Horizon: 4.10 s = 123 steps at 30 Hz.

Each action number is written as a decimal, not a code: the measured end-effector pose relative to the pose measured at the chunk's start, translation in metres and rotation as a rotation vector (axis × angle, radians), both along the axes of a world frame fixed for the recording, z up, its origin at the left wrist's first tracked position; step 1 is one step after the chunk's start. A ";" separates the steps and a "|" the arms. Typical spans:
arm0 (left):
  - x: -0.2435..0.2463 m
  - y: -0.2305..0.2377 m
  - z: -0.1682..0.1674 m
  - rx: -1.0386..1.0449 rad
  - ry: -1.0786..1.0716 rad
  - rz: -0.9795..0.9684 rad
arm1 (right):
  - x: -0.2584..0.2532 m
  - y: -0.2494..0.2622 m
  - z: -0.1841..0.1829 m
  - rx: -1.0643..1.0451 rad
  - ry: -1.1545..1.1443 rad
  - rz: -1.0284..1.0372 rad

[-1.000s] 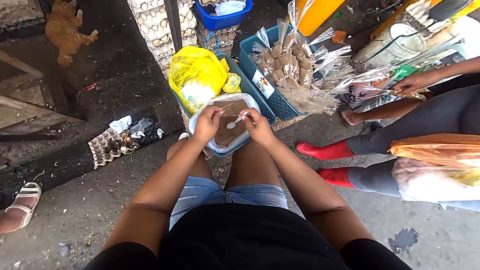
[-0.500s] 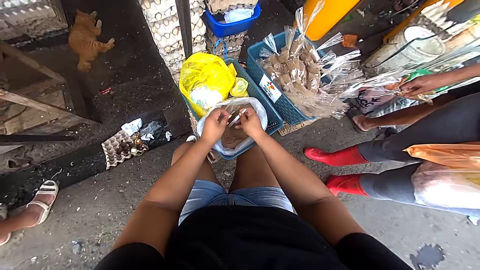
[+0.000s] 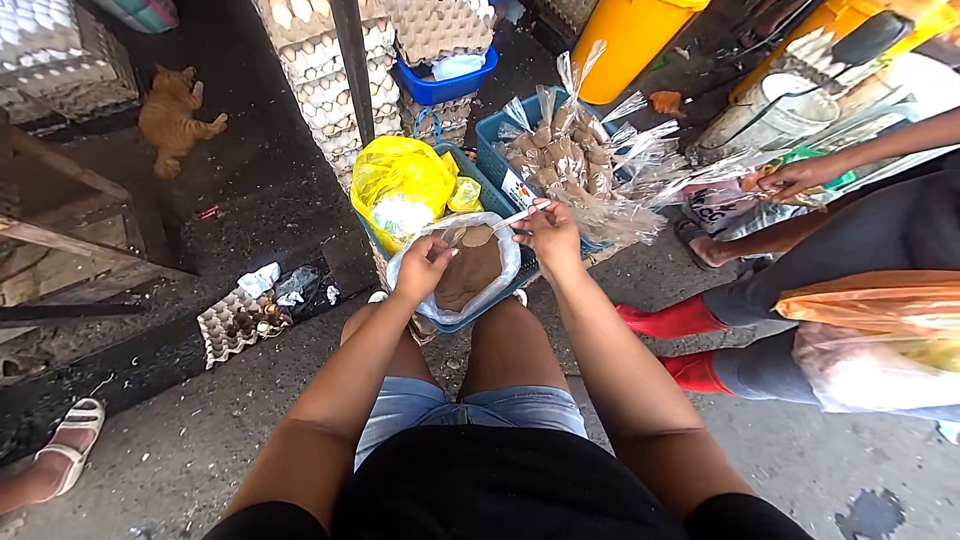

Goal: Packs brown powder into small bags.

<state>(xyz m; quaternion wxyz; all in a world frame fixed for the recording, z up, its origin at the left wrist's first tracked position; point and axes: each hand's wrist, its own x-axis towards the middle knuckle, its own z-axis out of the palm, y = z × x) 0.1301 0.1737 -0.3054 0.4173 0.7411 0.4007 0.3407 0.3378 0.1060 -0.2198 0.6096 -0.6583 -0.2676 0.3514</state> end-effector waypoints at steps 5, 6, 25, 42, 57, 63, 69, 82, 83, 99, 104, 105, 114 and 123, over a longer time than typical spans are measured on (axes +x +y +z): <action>0.000 0.001 0.001 -0.018 0.030 -0.017 | 0.006 0.001 0.031 0.086 0.011 -0.060; 0.000 0.002 0.001 -0.025 0.045 -0.024 | 0.006 0.002 0.034 0.093 0.014 -0.059; 0.000 0.004 0.006 -0.039 0.156 -0.023 | -0.019 -0.005 0.016 0.392 -0.973 0.082; -0.002 0.000 0.005 0.011 0.108 -0.004 | -0.034 0.004 -0.056 -0.398 -0.533 0.311; 0.000 0.002 0.003 0.005 0.136 -0.023 | -0.016 0.005 -0.039 -0.279 -0.028 0.134; 0.003 0.003 0.008 -0.057 0.229 -0.019 | 0.005 0.003 -0.002 -0.162 0.015 0.024; 0.002 0.004 0.008 -0.059 0.251 -0.027 | 0.009 0.005 0.035 -0.012 -0.013 -0.039; 0.003 0.006 0.006 -0.092 0.297 -0.076 | -0.047 -0.002 0.005 0.010 -0.487 0.283; 0.003 0.006 0.006 -0.094 0.289 -0.081 | -0.050 -0.004 0.001 0.067 -0.592 0.310; 0.001 0.003 0.004 -0.062 0.135 -0.028 | -0.035 -0.004 -0.057 -0.525 -0.493 0.358; 0.001 0.004 0.002 -0.041 0.103 -0.033 | -0.047 -0.001 -0.054 -0.539 -0.291 0.387; 0.001 0.004 0.002 -0.042 0.103 -0.033 | -0.050 -0.001 -0.056 -0.538 -0.283 0.411; -0.001 0.003 0.003 -0.051 0.108 -0.045 | -0.008 0.003 -0.034 -0.318 -0.043 0.157; -0.001 0.003 0.008 -0.059 0.176 -0.043 | 0.017 0.015 0.034 -0.118 -0.035 -0.005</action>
